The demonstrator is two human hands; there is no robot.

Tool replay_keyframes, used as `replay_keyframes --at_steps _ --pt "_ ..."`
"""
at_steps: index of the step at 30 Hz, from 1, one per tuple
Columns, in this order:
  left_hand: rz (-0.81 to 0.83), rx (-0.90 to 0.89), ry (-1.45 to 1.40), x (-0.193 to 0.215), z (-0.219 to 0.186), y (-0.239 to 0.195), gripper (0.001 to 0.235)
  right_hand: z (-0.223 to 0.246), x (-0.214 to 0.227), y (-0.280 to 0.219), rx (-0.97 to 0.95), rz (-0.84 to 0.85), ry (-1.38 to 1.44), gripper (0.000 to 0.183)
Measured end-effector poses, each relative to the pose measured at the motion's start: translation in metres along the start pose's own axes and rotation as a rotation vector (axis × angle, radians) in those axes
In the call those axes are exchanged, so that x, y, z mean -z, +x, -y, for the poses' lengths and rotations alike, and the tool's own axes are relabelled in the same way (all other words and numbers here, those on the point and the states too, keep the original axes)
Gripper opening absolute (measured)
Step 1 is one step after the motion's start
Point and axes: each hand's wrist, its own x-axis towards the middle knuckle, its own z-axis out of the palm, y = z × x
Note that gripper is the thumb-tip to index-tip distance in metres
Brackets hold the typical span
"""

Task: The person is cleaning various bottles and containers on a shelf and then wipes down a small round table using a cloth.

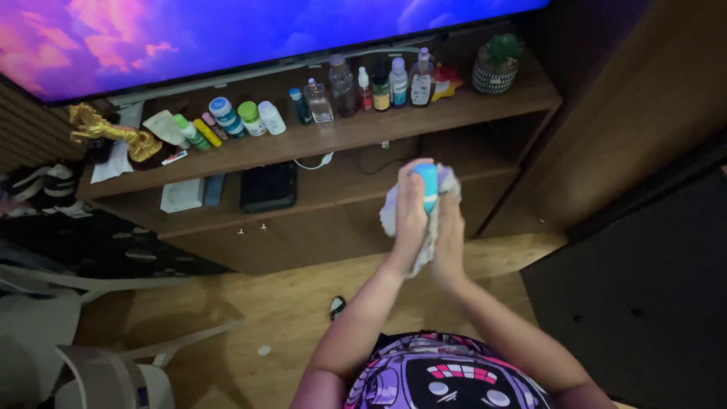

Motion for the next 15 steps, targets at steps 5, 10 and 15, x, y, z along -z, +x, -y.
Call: replay_keyframes --at_steps 5,10,15 --pt "-0.014 0.010 -0.165 0.003 0.015 0.010 0.044 -0.013 -0.005 -0.007 -0.046 -0.058 0.018 0.055" --pt "0.094 0.030 -0.134 0.010 0.021 0.004 0.056 -0.014 -0.003 0.014 -0.049 -0.077 0.017 0.045" --pt "0.330 0.087 0.033 0.026 0.001 0.005 0.062 -0.010 0.005 0.039 -0.007 -0.083 0.002 0.025"
